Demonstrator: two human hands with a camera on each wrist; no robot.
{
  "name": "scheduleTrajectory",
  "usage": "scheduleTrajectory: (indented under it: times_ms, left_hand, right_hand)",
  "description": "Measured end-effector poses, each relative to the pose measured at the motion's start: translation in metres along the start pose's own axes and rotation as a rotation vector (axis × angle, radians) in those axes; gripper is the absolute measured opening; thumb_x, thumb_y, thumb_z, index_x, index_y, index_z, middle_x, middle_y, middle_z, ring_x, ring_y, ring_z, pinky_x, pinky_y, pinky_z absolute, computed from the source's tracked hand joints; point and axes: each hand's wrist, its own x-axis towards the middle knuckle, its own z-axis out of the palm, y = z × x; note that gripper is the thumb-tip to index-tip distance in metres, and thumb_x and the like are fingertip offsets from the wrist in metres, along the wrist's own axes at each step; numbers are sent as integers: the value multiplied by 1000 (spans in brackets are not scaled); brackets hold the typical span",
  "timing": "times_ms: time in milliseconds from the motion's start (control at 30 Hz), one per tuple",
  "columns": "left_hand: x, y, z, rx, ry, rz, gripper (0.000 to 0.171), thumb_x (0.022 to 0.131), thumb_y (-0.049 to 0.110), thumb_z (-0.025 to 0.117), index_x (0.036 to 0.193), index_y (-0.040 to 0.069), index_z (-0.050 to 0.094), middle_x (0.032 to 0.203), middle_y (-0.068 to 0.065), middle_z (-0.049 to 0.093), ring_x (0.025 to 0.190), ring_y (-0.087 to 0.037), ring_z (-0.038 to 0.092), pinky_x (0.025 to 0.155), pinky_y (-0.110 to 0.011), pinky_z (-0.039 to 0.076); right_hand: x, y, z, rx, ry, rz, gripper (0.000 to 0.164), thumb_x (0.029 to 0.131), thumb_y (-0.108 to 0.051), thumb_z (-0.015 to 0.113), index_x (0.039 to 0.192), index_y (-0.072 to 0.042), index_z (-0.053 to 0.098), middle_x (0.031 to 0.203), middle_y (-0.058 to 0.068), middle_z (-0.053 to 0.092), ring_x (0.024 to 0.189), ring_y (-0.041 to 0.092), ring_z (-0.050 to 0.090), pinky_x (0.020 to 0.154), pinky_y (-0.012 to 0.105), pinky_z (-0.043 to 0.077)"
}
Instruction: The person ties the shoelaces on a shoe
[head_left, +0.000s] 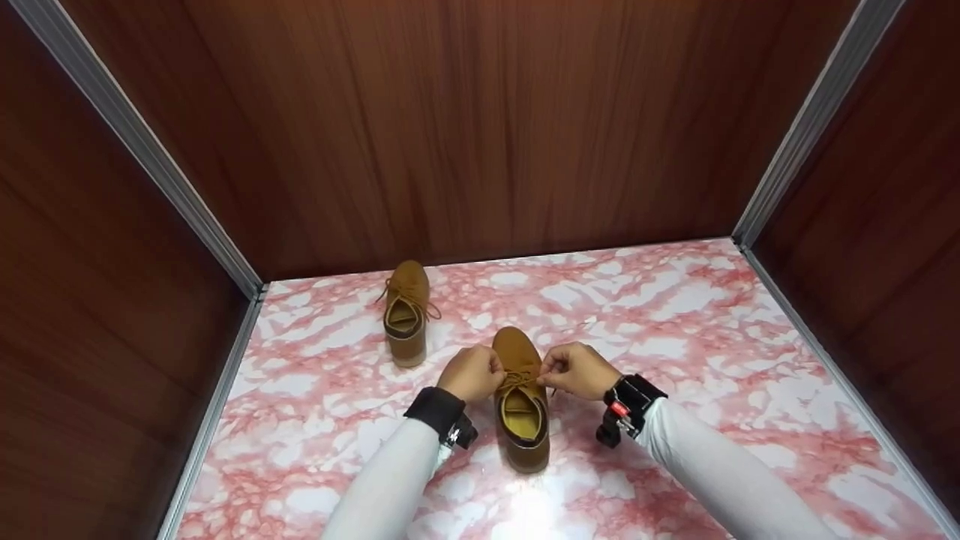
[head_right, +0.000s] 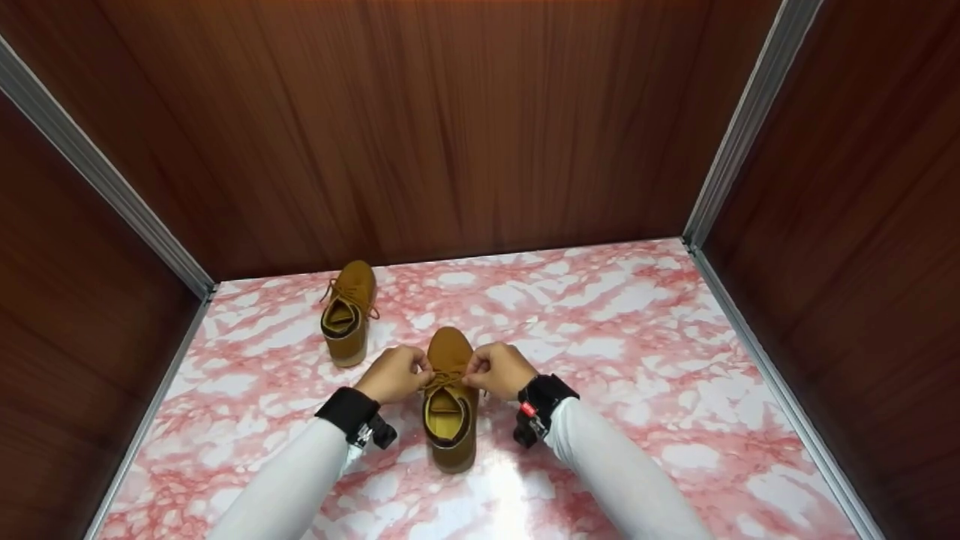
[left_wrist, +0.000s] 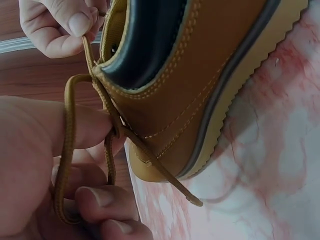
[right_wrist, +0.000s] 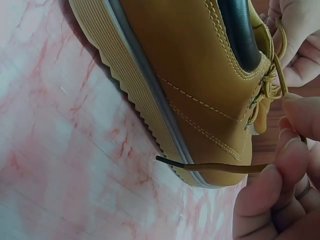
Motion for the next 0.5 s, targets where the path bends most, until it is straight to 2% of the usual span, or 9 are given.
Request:
scheduleTrajectory:
  times_ms: [233, 500]
  left_hand:
    - [0, 0, -2, -119, 15, -21, 11, 85, 23, 66, 75, 19, 64, 75, 6, 63, 68, -9, 57, 67, -25, 47]
    - [0, 1, -2, -238, -10, -38, 12, 88, 24, 66, 78, 18, 63, 67, 7, 54, 59, -7, 53, 58, -23, 44]
  right_hand:
    - [3, -5, 3, -3, 30, 7, 11, 82, -22, 76, 77, -17, 67, 72, -3, 67, 61, 6, 59, 56, 22, 50]
    - [10, -12, 13, -20, 79, -7, 14, 84, -21, 75, 77, -15, 65, 69, -2, 64, 58, 5, 55, 53, 20, 47]
